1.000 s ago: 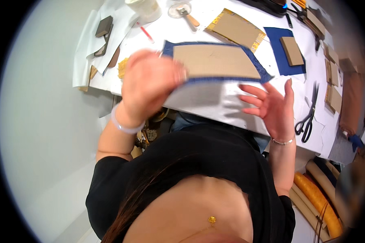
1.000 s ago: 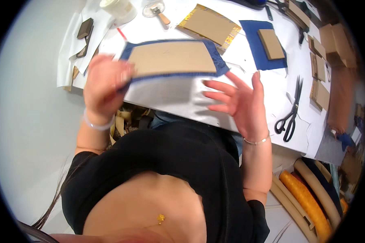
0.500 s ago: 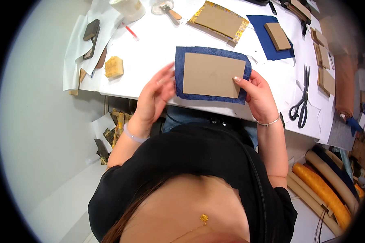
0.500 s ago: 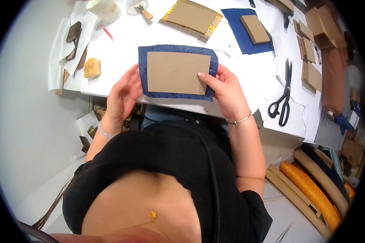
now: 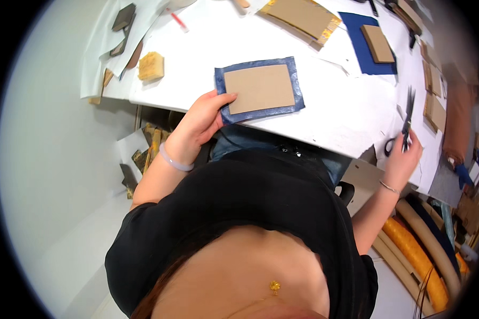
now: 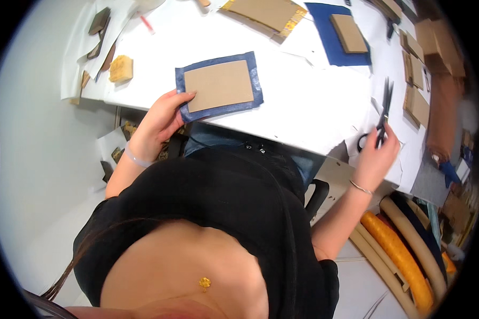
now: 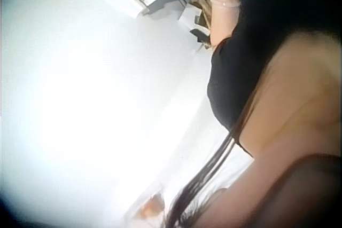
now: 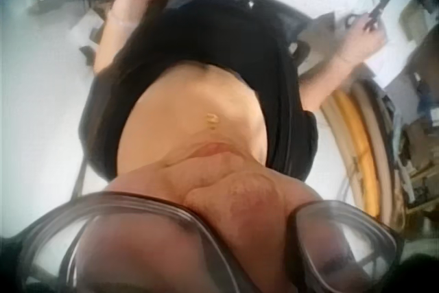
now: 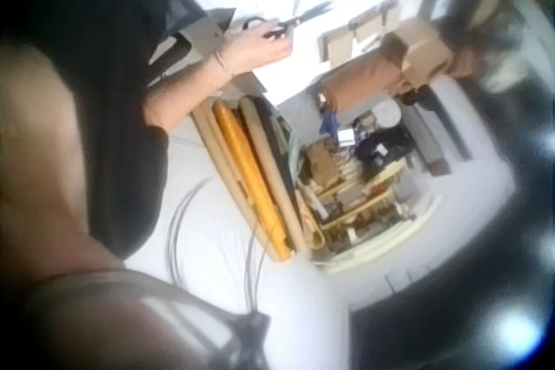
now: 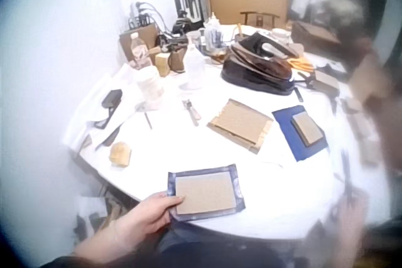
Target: The person cuts blue fabric around a cardboard template, folds the edges over, and uses a small iron to press the fabric onto the cardboard. They repeat trimming and ironing steps to finish the covered piece.
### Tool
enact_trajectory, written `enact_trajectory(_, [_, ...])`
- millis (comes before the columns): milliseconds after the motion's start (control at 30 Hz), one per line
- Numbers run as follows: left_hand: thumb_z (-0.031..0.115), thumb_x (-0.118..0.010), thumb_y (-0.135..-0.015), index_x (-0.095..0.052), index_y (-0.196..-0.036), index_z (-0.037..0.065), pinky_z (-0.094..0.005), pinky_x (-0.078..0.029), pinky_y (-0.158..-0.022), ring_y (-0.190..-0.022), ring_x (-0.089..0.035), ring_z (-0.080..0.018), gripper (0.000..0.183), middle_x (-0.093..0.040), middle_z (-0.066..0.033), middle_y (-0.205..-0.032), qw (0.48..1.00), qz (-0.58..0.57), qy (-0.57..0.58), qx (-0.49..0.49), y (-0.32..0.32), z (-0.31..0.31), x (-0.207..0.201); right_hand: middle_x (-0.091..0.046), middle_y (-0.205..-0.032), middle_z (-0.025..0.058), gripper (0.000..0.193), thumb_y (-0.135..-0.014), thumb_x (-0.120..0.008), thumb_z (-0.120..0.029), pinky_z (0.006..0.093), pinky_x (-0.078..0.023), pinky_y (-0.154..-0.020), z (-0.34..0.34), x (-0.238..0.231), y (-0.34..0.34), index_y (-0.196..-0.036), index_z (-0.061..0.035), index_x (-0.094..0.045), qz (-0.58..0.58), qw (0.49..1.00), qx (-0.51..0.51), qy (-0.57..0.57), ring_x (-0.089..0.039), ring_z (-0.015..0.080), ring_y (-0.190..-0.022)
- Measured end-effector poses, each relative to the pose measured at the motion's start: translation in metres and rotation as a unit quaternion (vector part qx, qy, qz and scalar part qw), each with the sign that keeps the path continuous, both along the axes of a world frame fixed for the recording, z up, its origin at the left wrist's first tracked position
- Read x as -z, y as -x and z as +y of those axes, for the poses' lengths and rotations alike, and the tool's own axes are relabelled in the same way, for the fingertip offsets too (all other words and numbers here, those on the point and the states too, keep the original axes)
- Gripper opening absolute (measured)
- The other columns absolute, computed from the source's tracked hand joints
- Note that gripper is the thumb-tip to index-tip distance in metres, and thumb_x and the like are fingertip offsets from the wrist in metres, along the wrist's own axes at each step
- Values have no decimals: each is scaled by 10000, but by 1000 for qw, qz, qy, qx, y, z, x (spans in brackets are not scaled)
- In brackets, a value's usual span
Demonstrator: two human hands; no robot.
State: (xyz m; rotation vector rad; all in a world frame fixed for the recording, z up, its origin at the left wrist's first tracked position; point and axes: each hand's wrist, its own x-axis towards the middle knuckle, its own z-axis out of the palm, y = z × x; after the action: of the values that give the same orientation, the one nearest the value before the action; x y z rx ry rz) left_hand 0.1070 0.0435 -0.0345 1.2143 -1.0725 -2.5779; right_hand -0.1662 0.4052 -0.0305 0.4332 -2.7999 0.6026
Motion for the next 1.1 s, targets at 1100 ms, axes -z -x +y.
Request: enact_trajectory(1100, [97, -558, -1064, -484, -1426, -107, -381, -551, -1070, -1244, -653, -263, 423, -620, -207, -1389, 996, 88, -22, -27, -11, -15, 12, -702, -1058, 37, 428, -976, -621, -222, 250, -491, -796, 105, -3, 69, -1332, 16, -616, -435, 895, 67, 79, -632, 106, -860])
